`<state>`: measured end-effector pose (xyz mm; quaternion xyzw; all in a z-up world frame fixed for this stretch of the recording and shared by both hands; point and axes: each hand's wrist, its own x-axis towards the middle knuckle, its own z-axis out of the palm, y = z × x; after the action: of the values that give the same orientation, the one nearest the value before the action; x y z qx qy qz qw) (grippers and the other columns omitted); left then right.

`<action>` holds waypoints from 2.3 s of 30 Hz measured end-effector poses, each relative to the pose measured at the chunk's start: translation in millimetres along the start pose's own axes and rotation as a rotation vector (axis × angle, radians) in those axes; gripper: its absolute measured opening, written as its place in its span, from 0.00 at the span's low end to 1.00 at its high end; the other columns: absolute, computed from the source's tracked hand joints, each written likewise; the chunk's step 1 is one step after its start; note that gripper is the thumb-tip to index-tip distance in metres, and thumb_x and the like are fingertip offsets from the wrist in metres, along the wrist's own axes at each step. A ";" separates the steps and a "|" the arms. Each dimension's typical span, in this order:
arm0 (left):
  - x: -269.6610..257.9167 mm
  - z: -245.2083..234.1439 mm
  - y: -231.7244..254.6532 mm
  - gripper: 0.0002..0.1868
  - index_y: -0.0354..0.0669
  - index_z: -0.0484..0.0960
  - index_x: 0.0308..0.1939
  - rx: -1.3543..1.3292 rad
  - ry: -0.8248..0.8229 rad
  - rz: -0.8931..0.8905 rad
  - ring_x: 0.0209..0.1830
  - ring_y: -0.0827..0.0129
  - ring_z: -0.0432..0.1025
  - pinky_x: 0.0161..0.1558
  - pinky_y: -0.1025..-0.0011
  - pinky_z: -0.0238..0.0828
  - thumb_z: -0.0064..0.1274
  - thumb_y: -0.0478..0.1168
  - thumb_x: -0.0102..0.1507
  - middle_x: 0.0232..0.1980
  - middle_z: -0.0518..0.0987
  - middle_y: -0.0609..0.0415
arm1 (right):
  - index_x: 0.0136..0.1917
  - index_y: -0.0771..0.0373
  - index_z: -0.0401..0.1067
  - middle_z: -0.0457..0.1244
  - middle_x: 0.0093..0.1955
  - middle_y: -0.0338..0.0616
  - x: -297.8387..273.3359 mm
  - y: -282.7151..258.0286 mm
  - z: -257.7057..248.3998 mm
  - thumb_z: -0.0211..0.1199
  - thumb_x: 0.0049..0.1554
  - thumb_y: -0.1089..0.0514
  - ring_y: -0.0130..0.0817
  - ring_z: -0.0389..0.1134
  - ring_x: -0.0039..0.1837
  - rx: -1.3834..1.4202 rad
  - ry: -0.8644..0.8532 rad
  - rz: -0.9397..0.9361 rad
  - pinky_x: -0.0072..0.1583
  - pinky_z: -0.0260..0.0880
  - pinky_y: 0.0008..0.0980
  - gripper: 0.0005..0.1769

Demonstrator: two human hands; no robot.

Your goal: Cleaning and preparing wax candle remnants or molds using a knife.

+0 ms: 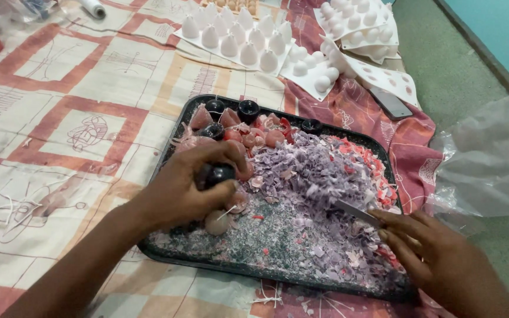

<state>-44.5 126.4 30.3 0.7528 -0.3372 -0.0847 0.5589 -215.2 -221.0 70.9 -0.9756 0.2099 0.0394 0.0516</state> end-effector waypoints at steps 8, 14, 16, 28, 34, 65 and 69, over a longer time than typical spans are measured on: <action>-15.4 21.1 14.8 0.25 0.47 0.82 0.51 0.660 -0.009 0.190 0.44 0.60 0.76 0.40 0.60 0.76 0.66 0.53 0.54 0.45 0.77 0.52 | 0.61 0.45 0.80 0.72 0.51 0.33 7.7 66.8 21.7 0.65 0.59 0.47 0.27 0.75 0.52 0.234 -0.306 -0.427 0.54 0.74 0.31 0.17; -13.0 21.2 34.2 0.28 0.40 0.80 0.53 0.899 0.004 0.118 0.45 0.56 0.75 0.39 0.57 0.76 0.65 0.51 0.53 0.45 0.78 0.49 | 0.62 0.49 0.80 0.73 0.51 0.35 15.1 86.9 46.9 0.66 0.58 0.51 0.29 0.74 0.53 0.249 -0.109 -0.321 0.54 0.73 0.33 0.18; -13.3 12.7 39.5 0.24 0.41 0.80 0.50 0.909 -0.021 0.040 0.44 0.56 0.76 0.41 0.57 0.76 0.64 0.49 0.55 0.44 0.78 0.50 | 0.63 0.50 0.79 0.74 0.51 0.36 9.9 71.2 32.2 0.65 0.60 0.52 0.29 0.76 0.52 0.285 -0.029 -0.245 0.53 0.74 0.33 0.18; -18.7 -9.6 46.1 0.24 0.44 0.83 0.48 0.835 -0.011 -0.134 0.41 0.56 0.79 0.43 0.58 0.77 0.65 0.52 0.53 0.51 0.80 0.52 | 0.75 0.43 0.72 0.68 0.44 0.38 -7.5 -17.3 24.5 0.64 0.59 0.58 0.29 0.71 0.48 0.293 -0.474 -0.760 0.47 0.74 0.33 0.30; -18.4 -12.2 48.1 0.23 0.44 0.84 0.46 0.851 -0.029 -0.152 0.42 0.55 0.78 0.44 0.56 0.77 0.65 0.52 0.53 0.49 0.80 0.51 | 0.76 0.31 0.67 0.66 0.45 0.40 -8.8 -46.0 16.5 0.63 0.58 0.54 0.33 0.73 0.47 0.041 -0.485 -0.429 0.52 0.73 0.34 0.34; -15.0 -13.7 23.1 0.18 0.48 0.84 0.43 0.630 0.298 -0.004 0.39 0.55 0.80 0.40 0.58 0.79 0.66 0.49 0.53 0.51 0.82 0.53 | 0.71 0.37 0.73 0.77 0.52 0.43 -20.4 -7.7 45.7 0.68 0.56 0.45 0.31 0.79 0.50 0.238 -0.025 -0.286 0.53 0.77 0.32 0.29; -13.7 -11.9 21.3 0.19 0.46 0.83 0.44 0.622 0.301 0.037 0.40 0.56 0.81 0.40 0.59 0.79 0.67 0.49 0.54 0.55 0.80 0.51 | 0.69 0.39 0.77 0.79 0.51 0.35 -27.7 -48.0 52.6 0.69 0.57 0.46 0.26 0.78 0.48 0.357 -0.049 -0.536 0.51 0.76 0.30 0.26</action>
<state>-57.7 140.9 50.3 0.8850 -0.2743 0.1444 0.3474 -223.4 -160.2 25.5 -0.9704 -0.0521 0.0105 0.2357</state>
